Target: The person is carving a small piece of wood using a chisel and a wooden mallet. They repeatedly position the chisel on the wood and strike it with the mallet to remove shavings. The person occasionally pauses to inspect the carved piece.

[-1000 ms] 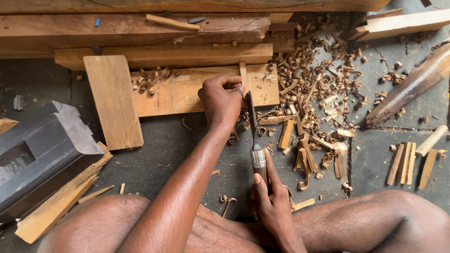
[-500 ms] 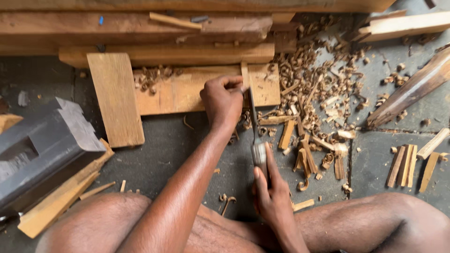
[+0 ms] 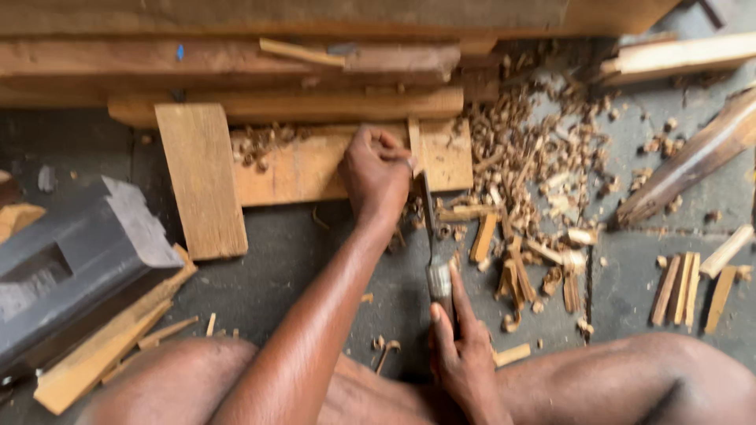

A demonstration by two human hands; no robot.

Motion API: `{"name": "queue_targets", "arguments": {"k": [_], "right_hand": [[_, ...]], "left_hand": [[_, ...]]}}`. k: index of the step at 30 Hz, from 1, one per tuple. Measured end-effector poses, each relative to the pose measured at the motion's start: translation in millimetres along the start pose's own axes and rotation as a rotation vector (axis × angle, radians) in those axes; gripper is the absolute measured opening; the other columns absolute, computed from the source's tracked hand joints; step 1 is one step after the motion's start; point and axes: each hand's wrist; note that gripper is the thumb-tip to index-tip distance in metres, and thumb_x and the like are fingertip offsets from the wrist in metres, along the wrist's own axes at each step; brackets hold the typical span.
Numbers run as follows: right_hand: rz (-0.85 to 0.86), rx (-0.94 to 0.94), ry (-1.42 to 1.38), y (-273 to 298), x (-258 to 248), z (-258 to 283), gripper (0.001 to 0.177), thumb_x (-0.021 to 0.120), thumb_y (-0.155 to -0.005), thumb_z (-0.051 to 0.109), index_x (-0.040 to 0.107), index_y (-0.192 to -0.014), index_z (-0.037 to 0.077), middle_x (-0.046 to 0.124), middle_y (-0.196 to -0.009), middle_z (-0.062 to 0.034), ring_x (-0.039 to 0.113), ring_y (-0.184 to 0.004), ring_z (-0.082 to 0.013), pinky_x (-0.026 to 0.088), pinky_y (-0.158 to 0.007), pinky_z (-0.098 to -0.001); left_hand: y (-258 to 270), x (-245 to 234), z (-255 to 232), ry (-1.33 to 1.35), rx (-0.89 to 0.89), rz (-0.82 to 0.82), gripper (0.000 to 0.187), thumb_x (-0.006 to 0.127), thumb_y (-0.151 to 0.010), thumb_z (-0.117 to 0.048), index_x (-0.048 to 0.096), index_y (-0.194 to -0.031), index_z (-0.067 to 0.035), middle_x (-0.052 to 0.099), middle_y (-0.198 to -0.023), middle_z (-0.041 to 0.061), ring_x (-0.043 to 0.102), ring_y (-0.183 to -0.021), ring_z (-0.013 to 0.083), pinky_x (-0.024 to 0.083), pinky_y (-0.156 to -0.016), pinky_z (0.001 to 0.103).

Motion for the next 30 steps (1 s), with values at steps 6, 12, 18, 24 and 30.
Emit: {"name": "queue_targets", "arguments": {"k": [6,12,18,24,30], "right_hand": [[0.012,0.143,-0.037,-5,6,-2,0.072,0.057,-0.096,0.027,0.032,-0.164,0.031,0.055,-0.054,-0.0043,0.049,-0.039,-0.0142,0.044,-0.037,-0.0338],[-0.018,-0.049,0.009,-11,6,3,0.068,0.058,-0.098,0.026,0.032,-0.161,0.023,0.057,-0.054,-0.0026,0.052,-0.044,-0.0108,0.047,-0.044,-0.0301],[0.013,0.049,-0.041,5,-1,1,0.066,0.056,-0.098,0.025,0.034,-0.16,0.023,0.05,-0.055,-0.0054,0.046,-0.045,-0.0149,0.043,-0.043,-0.0343],[-0.026,-0.091,-0.004,-22,8,-6,0.065,0.058,-0.099,0.026,0.035,-0.16,0.019,0.052,-0.06,-0.0055,0.048,-0.049,-0.014,0.047,-0.047,-0.0332],[-0.037,-0.221,0.03,-23,4,8,0.065,0.058,-0.101,0.028,0.035,-0.161,0.018,0.058,-0.062,-0.0054,0.052,-0.054,-0.0112,0.05,-0.051,-0.0305]], "left_hand": [[0,2,13,0.037,0.04,-0.001,0.029,0.079,-0.069,0.006,0.057,-0.084,-0.006,0.074,-0.072,0.005,0.078,-0.074,0.0161,0.058,-0.068,0.032],[1,1,2,0.009,0.003,-0.016,0.021,0.073,-0.074,0.008,0.059,-0.081,-0.007,0.072,-0.072,0.008,0.078,-0.076,0.0159,0.06,-0.069,0.032],[-8,10,20,-0.073,0.167,-0.141,0.022,0.077,-0.072,0.005,0.06,-0.079,-0.007,0.069,-0.072,0.009,0.07,-0.069,0.0225,0.055,-0.067,0.035],[-2,11,34,-0.109,0.053,-0.085,0.026,0.08,-0.07,-0.002,0.057,-0.078,-0.008,0.063,-0.067,0.008,0.063,-0.063,0.0243,0.051,-0.062,0.038],[-5,15,26,0.169,0.043,-0.058,0.017,0.068,-0.073,0.001,0.055,-0.078,-0.009,0.065,-0.069,0.004,0.073,-0.071,0.0165,0.06,-0.065,0.033]]}}
Point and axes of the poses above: each hand's wrist, its own y-axis away from the middle knuckle, its own x-axis out of the palm, z = x × y
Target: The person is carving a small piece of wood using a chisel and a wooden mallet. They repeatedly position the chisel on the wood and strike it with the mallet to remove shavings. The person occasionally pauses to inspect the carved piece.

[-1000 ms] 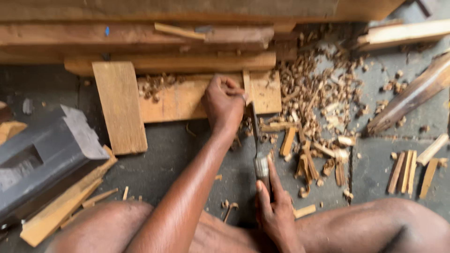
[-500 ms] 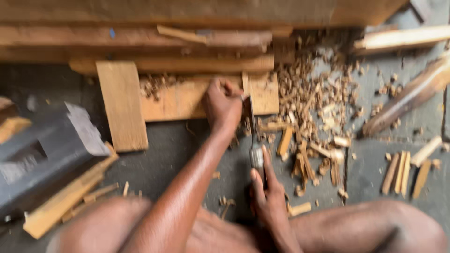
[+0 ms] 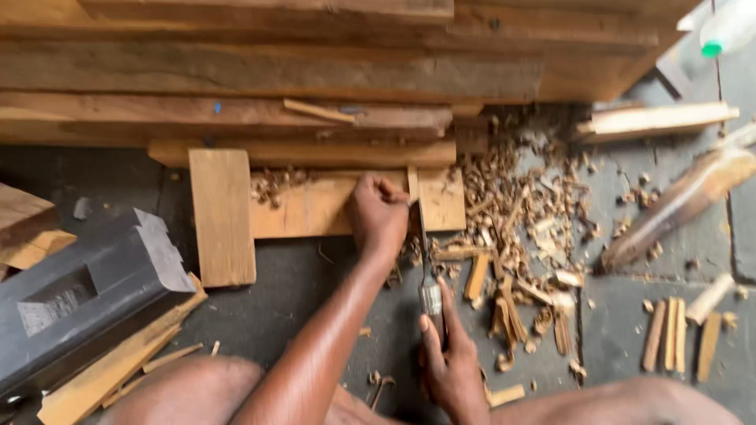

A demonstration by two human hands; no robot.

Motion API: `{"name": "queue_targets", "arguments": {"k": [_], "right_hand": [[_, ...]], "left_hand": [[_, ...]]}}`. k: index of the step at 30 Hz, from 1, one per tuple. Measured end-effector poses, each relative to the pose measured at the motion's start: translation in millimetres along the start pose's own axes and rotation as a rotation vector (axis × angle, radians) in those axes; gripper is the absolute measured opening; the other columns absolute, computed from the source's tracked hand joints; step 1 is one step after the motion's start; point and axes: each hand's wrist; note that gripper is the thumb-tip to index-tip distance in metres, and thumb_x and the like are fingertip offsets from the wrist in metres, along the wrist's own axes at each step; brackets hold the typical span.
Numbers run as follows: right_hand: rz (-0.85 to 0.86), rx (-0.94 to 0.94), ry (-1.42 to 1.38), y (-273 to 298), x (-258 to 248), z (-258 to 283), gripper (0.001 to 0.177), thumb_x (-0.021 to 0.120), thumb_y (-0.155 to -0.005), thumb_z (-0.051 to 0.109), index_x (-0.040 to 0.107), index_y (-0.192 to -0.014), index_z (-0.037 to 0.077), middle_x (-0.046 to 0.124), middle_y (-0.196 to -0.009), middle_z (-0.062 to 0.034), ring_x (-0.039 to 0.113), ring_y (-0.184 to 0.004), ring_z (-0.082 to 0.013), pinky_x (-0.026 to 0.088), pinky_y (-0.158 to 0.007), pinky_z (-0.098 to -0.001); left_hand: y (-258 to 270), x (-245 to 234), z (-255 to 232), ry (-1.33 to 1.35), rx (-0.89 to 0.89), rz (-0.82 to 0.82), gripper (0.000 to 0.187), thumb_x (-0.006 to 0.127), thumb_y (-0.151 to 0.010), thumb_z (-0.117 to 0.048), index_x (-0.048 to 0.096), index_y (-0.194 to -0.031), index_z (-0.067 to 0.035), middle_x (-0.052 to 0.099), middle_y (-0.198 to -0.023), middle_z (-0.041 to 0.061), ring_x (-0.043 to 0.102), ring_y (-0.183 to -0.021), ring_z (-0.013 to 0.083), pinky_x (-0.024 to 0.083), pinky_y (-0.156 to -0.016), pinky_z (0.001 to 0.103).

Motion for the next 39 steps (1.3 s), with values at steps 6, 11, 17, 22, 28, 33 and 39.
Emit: {"name": "queue_targets", "arguments": {"k": [6,11,17,22,28,33,39], "right_hand": [[0.11,0.342,-0.167,16,-9,17,0.067,0.056,-0.099,0.029,0.033,-0.161,0.027,0.048,-0.052,-0.0036,0.045,-0.041,-0.0139,0.04,-0.039,-0.0327],[0.275,0.376,-0.404,12,-50,61,0.076,0.059,-0.095,0.026,0.028,-0.163,0.035,0.05,-0.057,-0.0019,0.048,-0.042,-0.0123,0.045,-0.039,-0.0314],[0.396,0.43,-0.625,20,-106,108,0.06,0.056,-0.094,0.029,0.051,-0.154,0.026,0.062,-0.064,-0.0079,0.055,-0.042,-0.0132,0.047,-0.037,-0.0294],[0.542,0.377,-0.81,-10,-133,126,0.04,0.054,-0.098,0.035,0.068,-0.124,0.009,0.06,-0.063,-0.0079,0.055,-0.032,-0.0145,0.042,-0.024,-0.0274],[0.587,0.354,-0.707,-44,-159,147,0.043,0.049,-0.096,0.04,0.069,-0.121,0.011,0.058,-0.055,-0.0061,0.053,-0.028,-0.0116,0.044,-0.022,-0.0265],[0.807,0.206,-0.845,-95,-168,165,0.042,0.047,-0.112,0.036,0.062,-0.113,-0.003,0.051,-0.056,-0.0028,0.05,-0.034,-0.0084,0.042,-0.027,-0.0271],[0.901,0.045,-0.93,-117,-162,186,0.039,0.042,-0.114,0.028,0.063,-0.112,-0.004,0.049,-0.057,-0.0015,0.051,-0.036,-0.0075,0.043,-0.03,-0.0258]], "left_hand": [[7,-6,-13,-0.177,0.093,-0.018,0.011,0.073,-0.08,0.0,0.064,-0.081,-0.007,0.074,-0.077,0.007,0.074,-0.072,0.0202,0.058,-0.07,0.034],[28,-17,-61,-0.161,-0.055,0.118,0.015,0.071,-0.083,0.001,0.074,-0.095,-0.007,0.078,-0.091,0.007,0.076,-0.085,0.0156,0.059,-0.079,0.03],[46,-46,-94,-0.206,-0.263,0.415,0.047,0.07,-0.078,0.005,0.07,-0.122,-0.013,0.074,-0.114,0.006,0.073,-0.101,0.0154,0.061,-0.089,0.029],[40,-55,-91,-0.309,-0.195,0.526,0.044,0.075,-0.079,0.002,0.073,-0.12,-0.012,0.076,-0.117,0.007,0.073,-0.105,0.015,0.058,-0.094,0.03],[27,-47,-80,-0.345,-0.039,0.429,0.022,0.08,-0.085,-0.012,0.08,-0.106,-0.014,0.079,-0.11,0.007,0.076,-0.096,0.0152,0.061,-0.087,0.03],[3,-44,-74,-0.29,0.003,0.442,0.017,0.081,-0.085,-0.016,0.08,-0.102,-0.012,0.075,-0.107,0.004,0.071,-0.093,0.0135,0.061,-0.083,0.03],[-17,-58,-79,-0.174,-0.007,0.539,0.02,0.077,-0.092,-0.015,0.08,-0.111,-0.009,0.081,-0.102,0.005,0.074,-0.091,0.0107,0.059,-0.084,0.027]]}}
Point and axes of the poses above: each hand's wrist, its own y-axis away from the middle knuckle, its own x-axis out of the palm, z = x × y
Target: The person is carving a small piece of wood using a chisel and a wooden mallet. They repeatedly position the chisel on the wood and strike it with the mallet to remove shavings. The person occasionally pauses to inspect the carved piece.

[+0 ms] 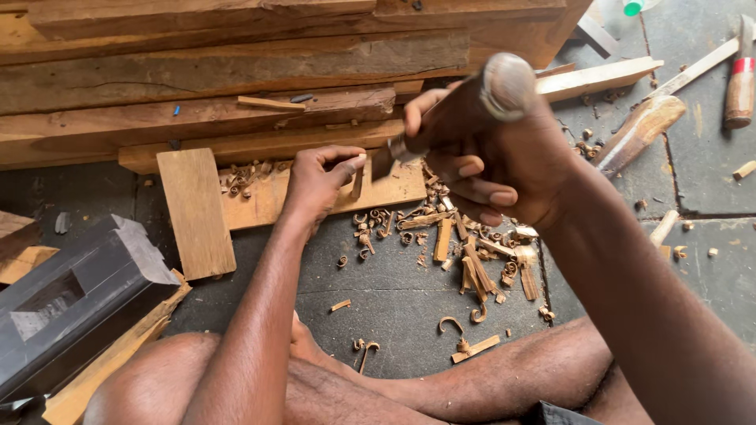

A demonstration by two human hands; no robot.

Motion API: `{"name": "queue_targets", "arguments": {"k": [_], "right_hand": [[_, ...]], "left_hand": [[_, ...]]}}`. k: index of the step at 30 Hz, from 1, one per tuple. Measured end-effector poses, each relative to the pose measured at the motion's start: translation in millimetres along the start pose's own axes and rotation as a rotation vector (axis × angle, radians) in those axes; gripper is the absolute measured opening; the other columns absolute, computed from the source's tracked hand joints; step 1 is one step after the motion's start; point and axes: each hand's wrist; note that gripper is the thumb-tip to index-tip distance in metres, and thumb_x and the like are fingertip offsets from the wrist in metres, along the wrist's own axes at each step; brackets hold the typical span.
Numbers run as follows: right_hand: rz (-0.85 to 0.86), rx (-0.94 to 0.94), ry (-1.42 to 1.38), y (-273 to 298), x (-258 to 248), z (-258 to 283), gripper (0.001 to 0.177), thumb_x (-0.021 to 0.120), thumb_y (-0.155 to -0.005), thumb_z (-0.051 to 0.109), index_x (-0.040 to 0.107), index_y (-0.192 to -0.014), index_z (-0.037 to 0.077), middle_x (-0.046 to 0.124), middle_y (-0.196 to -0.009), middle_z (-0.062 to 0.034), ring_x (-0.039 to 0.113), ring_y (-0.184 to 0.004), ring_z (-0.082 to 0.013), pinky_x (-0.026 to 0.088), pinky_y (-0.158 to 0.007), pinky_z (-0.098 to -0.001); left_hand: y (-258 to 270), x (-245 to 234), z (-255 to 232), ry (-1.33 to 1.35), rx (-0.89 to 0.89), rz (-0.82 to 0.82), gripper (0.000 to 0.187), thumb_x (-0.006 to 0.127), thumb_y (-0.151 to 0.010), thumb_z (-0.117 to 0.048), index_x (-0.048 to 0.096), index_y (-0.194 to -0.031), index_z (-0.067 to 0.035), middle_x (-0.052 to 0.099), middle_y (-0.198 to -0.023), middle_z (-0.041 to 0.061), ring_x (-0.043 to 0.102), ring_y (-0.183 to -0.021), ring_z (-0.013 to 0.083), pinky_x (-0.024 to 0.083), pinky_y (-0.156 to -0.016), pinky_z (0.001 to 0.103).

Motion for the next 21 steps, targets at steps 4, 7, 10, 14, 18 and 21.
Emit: {"name": "queue_targets", "arguments": {"k": [4,7,10,14,18,21], "right_hand": [[0.003,-0.113,0.08,-7,8,3,0.031,0.048,-0.101,0.02,0.063,-0.116,-0.003,0.059,-0.064,-0.0094,0.056,-0.044,-0.0129,0.051,-0.039,-0.0289],[0.044,-0.118,0.116,-17,6,4,0.03,0.063,-0.093,0.013,0.064,-0.119,0.0,0.064,-0.066,-0.0094,0.061,-0.048,-0.0145,0.056,-0.046,-0.0321],[-0.095,-0.145,0.567,-19,7,-3,0.034,0.071,-0.095,0.02,0.062,-0.121,0.001,0.062,-0.071,-0.0068,0.055,-0.046,-0.0142,0.048,-0.039,-0.0319],[-0.118,-0.75,1.625,-19,5,-9,0.029,0.076,-0.098,0.026,0.065,-0.114,0.005,0.073,-0.088,-0.0068,0.075,-0.078,-0.0163,0.064,-0.073,-0.0322],[-0.232,-0.999,1.287,-37,-5,-24,0.024,0.07,-0.103,0.023,0.059,-0.112,0.003,0.066,-0.098,-0.0079,0.071,-0.085,-0.0147,0.063,-0.077,-0.0301],[-0.287,-1.049,0.778,-54,-7,-39,0.013,0.062,-0.1,0.008,0.056,-0.106,-0.001,0.059,-0.082,-0.0096,0.064,-0.066,-0.0145,0.057,-0.062,-0.0305]], "left_hand": [[-1,2,-11,0.125,-0.097,0.003,0.024,0.074,-0.089,-0.017,0.078,-0.112,-0.011,0.079,-0.099,0.003,0.074,-0.088,0.009,0.063,-0.074,0.026],[0,4,-13,0.098,-0.062,0.036,0.023,0.076,-0.09,-0.016,0.079,-0.112,-0.01,0.08,-0.099,0.004,0.071,-0.086,0.0101,0.06,-0.073,0.025],[-2,5,-10,0.105,-0.022,0.035,0.022,0.077,-0.09,-0.015,0.079,-0.111,-0.009,0.079,-0.1,0.006,0.07,-0.086,0.0109,0.059,-0.074,0.027],[-4,3,3,0.023,0.128,0.008,0.022,0.079,-0.088,-0.013,0.079,-0.109,-0.008,0.081,-0.103,0.005,0.074,-0.091,0.0101,0.059,-0.084,0.027],[-11,6,7,0.041,0.085,0.028,0.022,0.079,-0.087,-0.013,0.08,-0.108,-0.01,0.081,-0.102,0.005,0.076,-0.09,0.0101,0.061,-0.083,0.026],[-11,7,6,0.017,0.156,0.024,0.022,0.081,-0.086,-0.012,0.08,-0.107,-0.009,0.082,-0.102,0.005,0.075,-0.089,0.0104,0.06,-0.083,0.027]]}}
Point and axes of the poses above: each hand's wrist, its own y-axis away from the middle knuckle, its own x-axis out of the palm, z = x × y
